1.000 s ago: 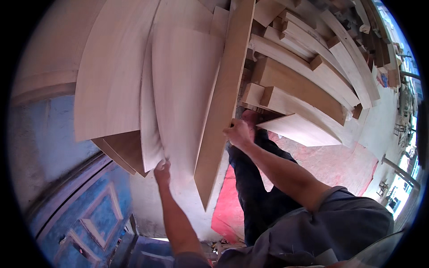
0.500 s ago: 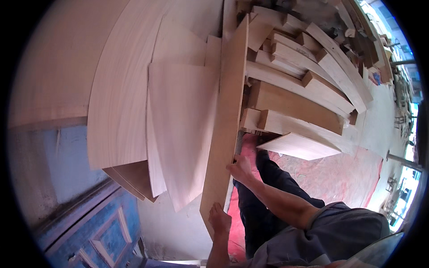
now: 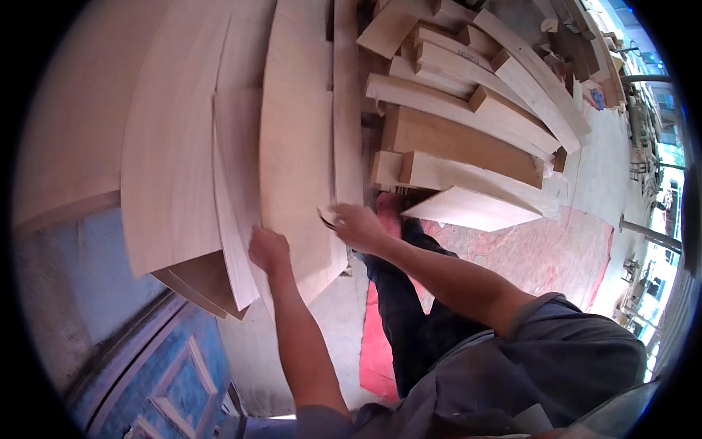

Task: The person picks up a long piece of wood and places it on a table saw. They then walk to a large pile of lumber, pick up a tape measure, and measure several pieces of wood one by one, placing them back on the pile after inspection.

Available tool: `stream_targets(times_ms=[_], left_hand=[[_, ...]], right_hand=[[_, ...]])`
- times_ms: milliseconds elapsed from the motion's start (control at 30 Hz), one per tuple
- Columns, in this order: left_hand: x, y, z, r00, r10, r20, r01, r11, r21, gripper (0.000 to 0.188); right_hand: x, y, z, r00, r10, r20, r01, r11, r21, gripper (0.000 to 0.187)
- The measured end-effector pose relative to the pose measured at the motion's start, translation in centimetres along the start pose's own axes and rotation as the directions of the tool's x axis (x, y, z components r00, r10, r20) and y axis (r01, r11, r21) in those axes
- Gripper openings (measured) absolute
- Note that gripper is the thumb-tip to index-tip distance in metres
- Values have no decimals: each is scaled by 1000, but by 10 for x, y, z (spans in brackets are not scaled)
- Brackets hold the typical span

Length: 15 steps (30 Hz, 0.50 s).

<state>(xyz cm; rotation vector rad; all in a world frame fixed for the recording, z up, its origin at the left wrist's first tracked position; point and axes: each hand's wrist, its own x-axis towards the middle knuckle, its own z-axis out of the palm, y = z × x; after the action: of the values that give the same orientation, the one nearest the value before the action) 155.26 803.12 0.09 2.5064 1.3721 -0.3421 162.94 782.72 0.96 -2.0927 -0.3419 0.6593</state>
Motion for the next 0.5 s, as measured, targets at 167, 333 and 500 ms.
stream_targets(times_ms=[167,333,500], left_hand=[[10,-2,41,918,148,-368,-227,957,-181,38],[-48,27,174,970,230,83,-173,885,-433,52],[-44,60,321,853,195,484,377,411,-830,65]], right_hand=[[-132,122,-86,943,286,168,-180,868,-462,20],[-230,203,-146,862,506,19,-380,670,-638,26],[-244,227,-136,972,233,-17,-180,705,-686,21]])
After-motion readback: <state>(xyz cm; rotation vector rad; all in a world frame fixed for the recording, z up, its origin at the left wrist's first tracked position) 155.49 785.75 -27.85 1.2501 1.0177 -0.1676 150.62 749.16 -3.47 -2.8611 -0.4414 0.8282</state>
